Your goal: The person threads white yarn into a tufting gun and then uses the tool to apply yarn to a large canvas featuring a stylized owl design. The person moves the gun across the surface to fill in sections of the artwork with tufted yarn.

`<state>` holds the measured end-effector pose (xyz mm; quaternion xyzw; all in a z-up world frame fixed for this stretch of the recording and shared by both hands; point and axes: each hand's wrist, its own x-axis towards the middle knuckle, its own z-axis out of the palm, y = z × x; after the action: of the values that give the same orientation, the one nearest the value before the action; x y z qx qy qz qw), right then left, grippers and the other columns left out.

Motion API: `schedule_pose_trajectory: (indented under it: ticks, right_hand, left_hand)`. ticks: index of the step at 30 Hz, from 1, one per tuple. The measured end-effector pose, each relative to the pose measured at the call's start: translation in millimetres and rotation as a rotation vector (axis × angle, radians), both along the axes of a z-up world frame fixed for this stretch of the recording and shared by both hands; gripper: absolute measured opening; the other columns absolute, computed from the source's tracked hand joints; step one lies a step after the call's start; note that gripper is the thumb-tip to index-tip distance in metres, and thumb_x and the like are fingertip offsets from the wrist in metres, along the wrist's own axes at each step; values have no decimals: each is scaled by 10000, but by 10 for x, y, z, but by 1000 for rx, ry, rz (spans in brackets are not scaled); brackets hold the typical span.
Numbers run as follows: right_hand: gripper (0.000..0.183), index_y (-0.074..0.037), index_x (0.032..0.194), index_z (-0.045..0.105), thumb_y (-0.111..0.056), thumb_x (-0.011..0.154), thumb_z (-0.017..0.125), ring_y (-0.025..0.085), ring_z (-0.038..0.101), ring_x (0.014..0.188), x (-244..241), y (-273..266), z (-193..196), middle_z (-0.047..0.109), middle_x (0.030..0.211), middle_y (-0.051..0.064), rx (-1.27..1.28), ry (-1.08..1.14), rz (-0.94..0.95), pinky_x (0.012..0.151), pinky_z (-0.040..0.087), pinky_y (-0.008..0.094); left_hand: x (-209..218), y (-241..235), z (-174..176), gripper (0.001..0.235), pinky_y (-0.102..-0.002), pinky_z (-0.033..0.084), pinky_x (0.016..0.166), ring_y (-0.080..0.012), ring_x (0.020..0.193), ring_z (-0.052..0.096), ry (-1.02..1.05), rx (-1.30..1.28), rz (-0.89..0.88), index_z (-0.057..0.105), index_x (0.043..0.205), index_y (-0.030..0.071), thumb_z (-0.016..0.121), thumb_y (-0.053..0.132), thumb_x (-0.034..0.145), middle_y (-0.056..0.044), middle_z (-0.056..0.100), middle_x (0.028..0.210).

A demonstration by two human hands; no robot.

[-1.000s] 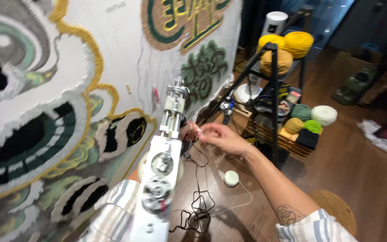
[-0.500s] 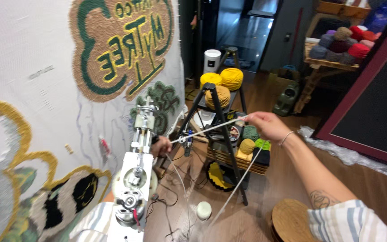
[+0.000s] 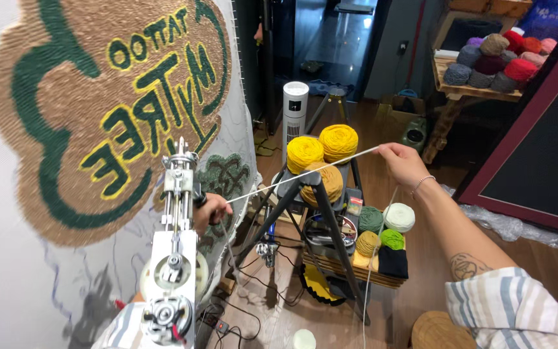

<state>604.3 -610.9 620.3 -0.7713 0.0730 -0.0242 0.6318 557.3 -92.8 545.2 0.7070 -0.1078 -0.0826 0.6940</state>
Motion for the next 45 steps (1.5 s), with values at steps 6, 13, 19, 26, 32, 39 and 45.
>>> schedule_pose_trajectory:
  ticks: [6,13,19,26,32,39,45]
  right_hand:
    - [242,-127,1075,739,-291,1010,573,79,288,415,283,-352,-609,362,536,-52,-123,167,-62,391,224,287]
    - [236,-111,1029,770,-303,992,637,66,316,498,-125,-886,-1431,392,634,-67,-69,645,339,419,254,261]
    - [358,-115,1154,788,-377,953,649,111,597,795,-145,-1078,-1733,740,902,2,-627,646,506,709,493,278]
    - [507,-130,1249,753,-494,921,624,159,683,1019,-618,18,-746,770,1107,29,-707,403,661,859,564,313]
    - [600,-96,1268,661,-549,880,593,114,725,1020,-1502,1167,69,748,1109,10,-233,461,915,840,603,311]
    - [656,-31,1209,682,-504,766,780,133,684,916,-2072,1322,55,758,1016,36,-211,430,1013,798,572,308]
    - [572,-79,1149,718,-378,694,893,125,678,918,-2341,1246,-588,767,992,37,-301,290,775,861,550,295]
  left_hand:
    - [294,406,-59,395,-252,373,477,-87,522,456,23,74,107,668,1180,-19,511,172,872,-56,768,878]
    - [657,572,-543,461,-246,373,473,-82,517,452,18,83,129,666,1252,-22,502,174,868,-56,791,912]
    - [385,664,-960,316,-262,344,481,-81,497,398,20,-144,3,763,1035,-14,592,245,975,44,475,565]
    - [-236,229,-667,107,-264,530,648,-87,736,629,-158,132,151,722,949,51,715,149,907,15,706,859]
    - [-470,-433,-550,97,-266,549,664,-70,722,643,-88,108,131,744,916,98,716,102,823,38,716,829]
    - [-664,-925,-503,216,-363,533,653,-214,658,678,-300,586,212,758,814,72,828,248,709,-107,707,714]
    - [-917,-1236,-591,261,-427,544,693,-332,731,712,-218,734,271,752,742,132,819,372,663,-115,730,753]
